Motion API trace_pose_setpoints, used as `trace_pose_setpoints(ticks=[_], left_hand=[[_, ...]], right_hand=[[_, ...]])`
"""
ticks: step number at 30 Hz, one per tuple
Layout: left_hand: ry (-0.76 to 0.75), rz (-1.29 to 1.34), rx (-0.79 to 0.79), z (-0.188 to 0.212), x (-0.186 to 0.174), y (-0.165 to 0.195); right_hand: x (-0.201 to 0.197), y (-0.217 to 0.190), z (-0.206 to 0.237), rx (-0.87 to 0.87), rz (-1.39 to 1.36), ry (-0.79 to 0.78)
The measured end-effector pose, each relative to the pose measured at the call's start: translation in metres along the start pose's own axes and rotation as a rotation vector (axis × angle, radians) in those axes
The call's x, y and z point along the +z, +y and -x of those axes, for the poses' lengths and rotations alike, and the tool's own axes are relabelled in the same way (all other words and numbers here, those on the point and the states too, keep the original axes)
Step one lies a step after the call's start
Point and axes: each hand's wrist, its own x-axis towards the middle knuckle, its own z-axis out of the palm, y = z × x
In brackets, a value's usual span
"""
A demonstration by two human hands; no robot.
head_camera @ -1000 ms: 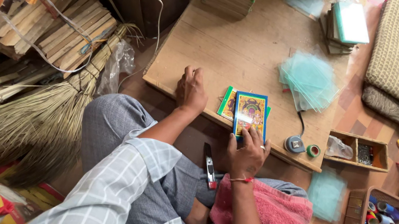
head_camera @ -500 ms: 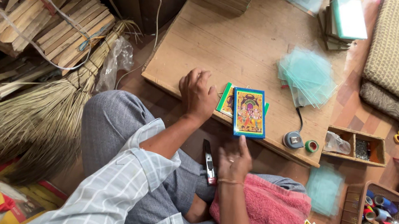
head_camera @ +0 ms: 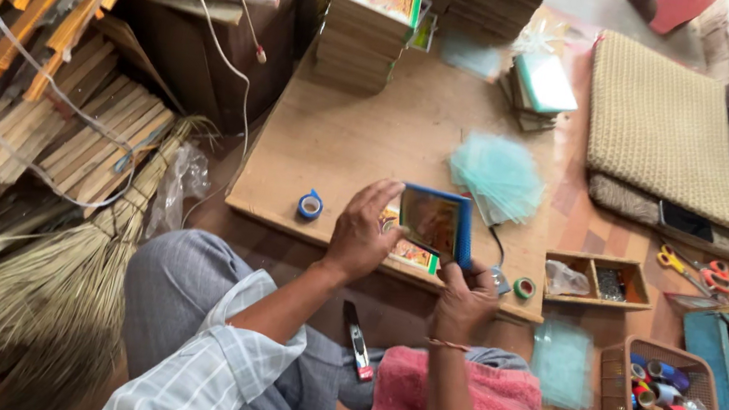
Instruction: The person sits on the floor and wraps blue tape around the edges of small printed picture cards, pressing the tape down along each side. They finish one card, set it on a stack of completed cards, and pick up the next card to tape.
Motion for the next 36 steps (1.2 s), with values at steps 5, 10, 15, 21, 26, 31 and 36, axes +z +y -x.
trace_pose_setpoints(ticks=[5,10,15,21,26,31,36], left_hand=[[-0.286,0.301,-0.561,-0.008,0.002,0.000],[-0.216,0.455,-0.469,0.000,0.009,-0.015],[-0.250,0.555,-0.417,0.001,0.005,-0.011],[-0.278,0.705,-0.534,-0.006,-0.001,-0.007],[-0.216,0.926,-0.641,-0.004,0.011,-0.018],[-0.186,0.861,-0.620,0.002,0.017,-0.023],[-0.094,0.845,-0.695,0.005,0.023,-0.015]], right_hand=[[-0.003,-0.042,-0.021,-0.063,0.086,-0.358],[0.002,-0.039,-0.022,0.123,-0.094,-0.451],[0.003,-0.029,-0.025,0.226,-0.291,-0.350],[0.011,-0.019,-0.027,0.241,-0.268,-0.246],[0.016,-0.021,-0.019,0.253,-0.275,-0.242],[0.016,-0.028,-0.011,0.231,-0.291,-0.248],[0.019,-0.025,-0.012,0.278,-0.296,-0.180]])
